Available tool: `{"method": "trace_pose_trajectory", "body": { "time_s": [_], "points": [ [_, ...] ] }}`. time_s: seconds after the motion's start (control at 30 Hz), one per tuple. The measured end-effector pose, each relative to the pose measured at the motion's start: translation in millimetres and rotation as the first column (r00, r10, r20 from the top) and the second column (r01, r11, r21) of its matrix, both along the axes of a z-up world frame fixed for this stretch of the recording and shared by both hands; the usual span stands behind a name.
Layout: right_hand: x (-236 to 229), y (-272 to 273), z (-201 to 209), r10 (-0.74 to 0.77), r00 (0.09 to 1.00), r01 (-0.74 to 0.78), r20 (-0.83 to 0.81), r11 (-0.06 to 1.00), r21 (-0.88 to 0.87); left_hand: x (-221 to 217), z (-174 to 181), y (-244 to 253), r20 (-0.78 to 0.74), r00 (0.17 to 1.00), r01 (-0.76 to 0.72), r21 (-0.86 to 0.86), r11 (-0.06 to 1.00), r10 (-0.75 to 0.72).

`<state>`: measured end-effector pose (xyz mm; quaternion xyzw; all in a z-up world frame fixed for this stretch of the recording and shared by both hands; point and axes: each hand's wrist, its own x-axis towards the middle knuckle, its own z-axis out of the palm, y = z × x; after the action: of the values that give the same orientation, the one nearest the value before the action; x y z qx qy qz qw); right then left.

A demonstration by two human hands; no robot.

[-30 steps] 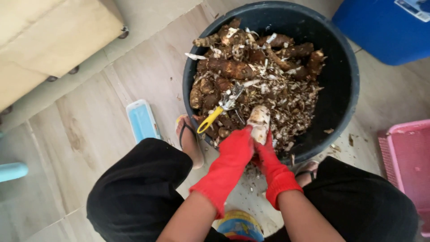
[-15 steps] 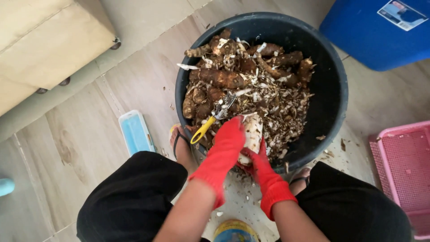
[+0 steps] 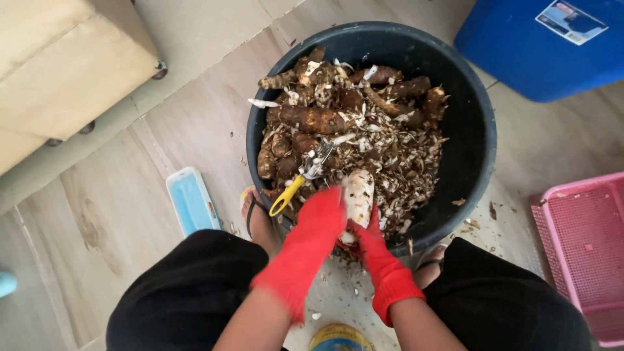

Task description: The person peels cassava roots using a peeler while sitting on the floor, placing the peeled roots into a large black bucket already containing a pile of unpeeled and partially peeled roots.

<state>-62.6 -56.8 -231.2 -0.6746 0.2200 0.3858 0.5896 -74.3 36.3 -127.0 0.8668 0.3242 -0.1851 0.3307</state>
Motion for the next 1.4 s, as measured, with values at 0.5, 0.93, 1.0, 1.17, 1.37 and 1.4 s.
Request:
{"method": "trace_pose_trajectory", "body": {
  "time_s": [0.5,0.93,1.0,1.17,1.37,1.4],
  "points": [
    [10.4,-6.8,15.0,0.293,0.950,-0.270,0.106,0.944,-0.188,-18.0,-28.6,-7.8,0.024,1.000,0.008,0.111,0.994,-0.011],
    [38.8,-31.3,-78.7,0.462,0.886,-0.444,-0.035,0.824,-0.353,19.9,-91.7,8.1,0.015,0.994,0.109,0.099,0.989,-0.111],
    [15.5,-34.8,-249.3,-0.246,0.940,0.317,-0.237,0.373,0.872,-10.8,-28.6,-9.3,-0.174,0.968,0.193,0.068,0.979,-0.179],
    [7.1,-42.2,-112.6,0.281,0.955,-0.286,0.100,0.958,0.036,9.1,-42.2,-4.3,-0.216,0.976,0.029,-0.014,0.999,-0.031],
    [26.7,-34.4,-16.5,0.466,0.885,-0.445,-0.028,0.824,-0.351,33.7,-33.7,13.0,-0.246,0.960,0.159,0.093,0.983,-0.132],
    [27.0,-34.7,-9.2,0.428,0.903,-0.415,-0.032,0.851,-0.320,21.9,-1.6,1.4,-0.269,0.953,0.183,0.157,0.970,-0.136]
  ]
}}
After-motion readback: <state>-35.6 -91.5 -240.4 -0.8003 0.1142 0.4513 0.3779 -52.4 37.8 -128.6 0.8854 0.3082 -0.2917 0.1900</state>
